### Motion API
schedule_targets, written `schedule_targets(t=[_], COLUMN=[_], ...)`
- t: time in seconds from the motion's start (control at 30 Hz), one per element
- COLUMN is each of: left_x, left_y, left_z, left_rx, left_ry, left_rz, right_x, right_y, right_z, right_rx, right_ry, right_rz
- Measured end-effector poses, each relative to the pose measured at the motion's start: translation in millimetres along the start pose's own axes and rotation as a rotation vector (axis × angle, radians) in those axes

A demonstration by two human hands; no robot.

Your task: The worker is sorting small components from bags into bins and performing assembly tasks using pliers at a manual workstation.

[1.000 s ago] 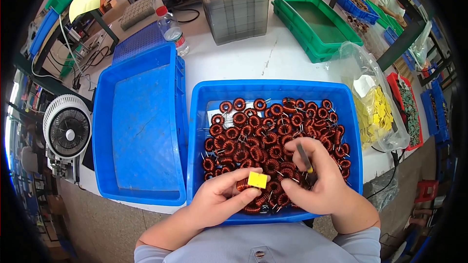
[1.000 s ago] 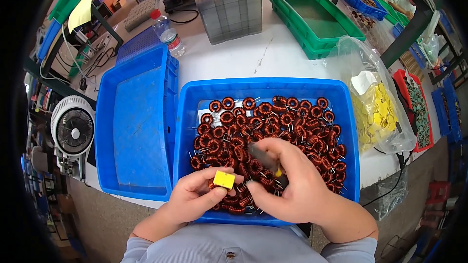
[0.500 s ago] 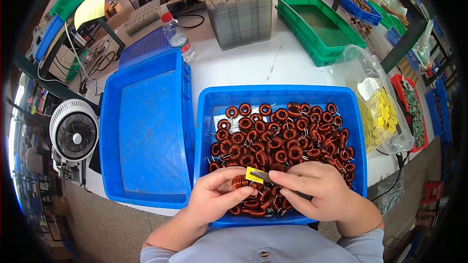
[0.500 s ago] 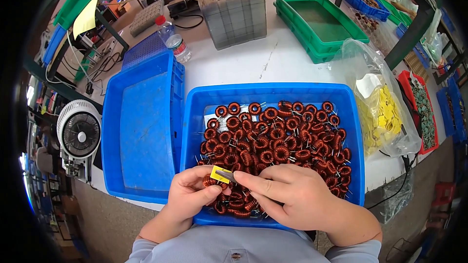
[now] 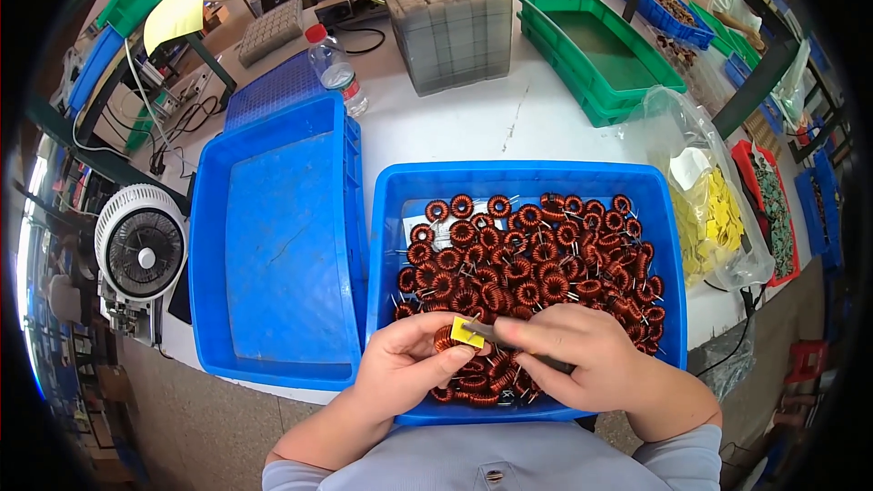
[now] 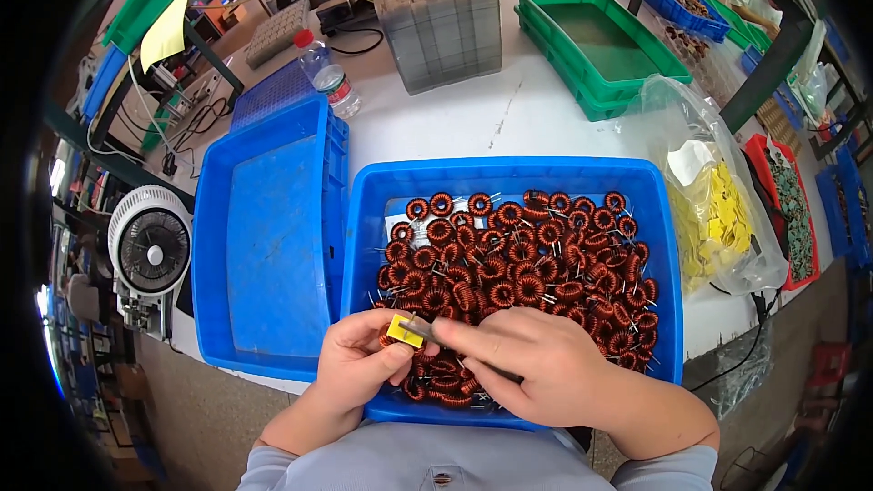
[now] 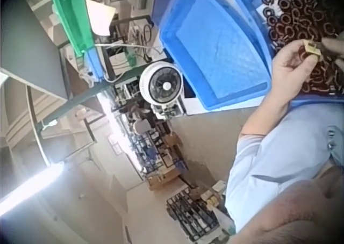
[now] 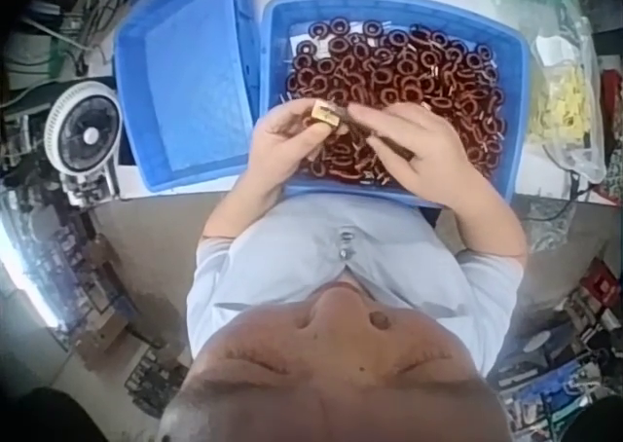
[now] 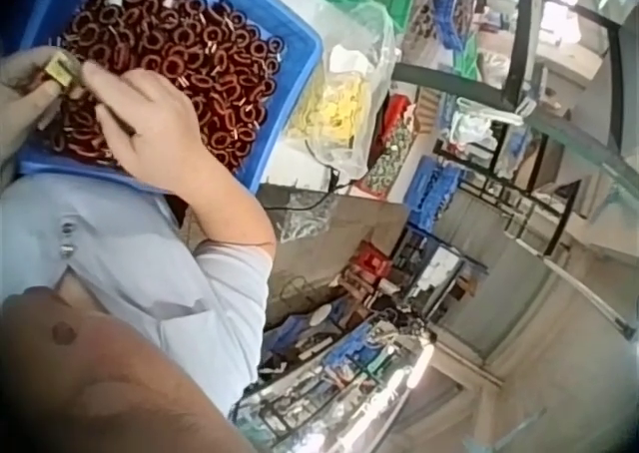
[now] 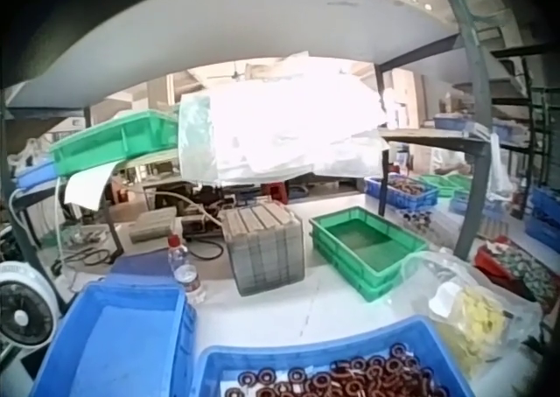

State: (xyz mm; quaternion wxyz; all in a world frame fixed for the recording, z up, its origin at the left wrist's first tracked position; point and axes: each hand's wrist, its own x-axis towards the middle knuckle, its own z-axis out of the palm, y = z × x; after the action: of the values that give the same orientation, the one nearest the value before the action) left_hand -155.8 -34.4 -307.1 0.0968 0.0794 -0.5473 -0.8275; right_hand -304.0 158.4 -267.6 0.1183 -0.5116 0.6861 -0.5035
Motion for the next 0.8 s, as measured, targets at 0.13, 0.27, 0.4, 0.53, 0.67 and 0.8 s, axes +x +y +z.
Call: schedule_targets(t=[0.13, 0.27, 0.4, 0.53, 0.67, 0.8], left_x=[6.9, 3.3, 1.3, 0.5, -1.4, -1.1], left_y=[7.4, 8.1, -0.6, -11.6, -14.7, -10.3], left_z=[16.9, 23.1, 24.2, 18.7, 10.0, 4.5], left_rx=[-0.015, 0.024, 0.122, 0.262, 0.418, 0.434], left_ry=[0.079, 0.042, -0.016, -0.069, -0.105, -0.203], left_rz=[-0.049, -0.115, -0.015, 0.157, 0.302, 0.293], right_x=[3.1, -0.6, 1.6, 0.0, -3.9, -0.7], right_y=[1.0, 7.1, 4.2, 7.4, 15.9, 17.3], right_z=[0.7, 7.5, 12.0, 16.3, 21.0, 17.3], right_rx=[0.150, 0.326, 0.362, 0.352, 0.387, 0.459], right_ry=[0.116, 0.013, -0.004, 0.017, 0.040, -0.058], right_rz=[0.110, 0.269, 0.245, 0.128, 0.021, -0.049])
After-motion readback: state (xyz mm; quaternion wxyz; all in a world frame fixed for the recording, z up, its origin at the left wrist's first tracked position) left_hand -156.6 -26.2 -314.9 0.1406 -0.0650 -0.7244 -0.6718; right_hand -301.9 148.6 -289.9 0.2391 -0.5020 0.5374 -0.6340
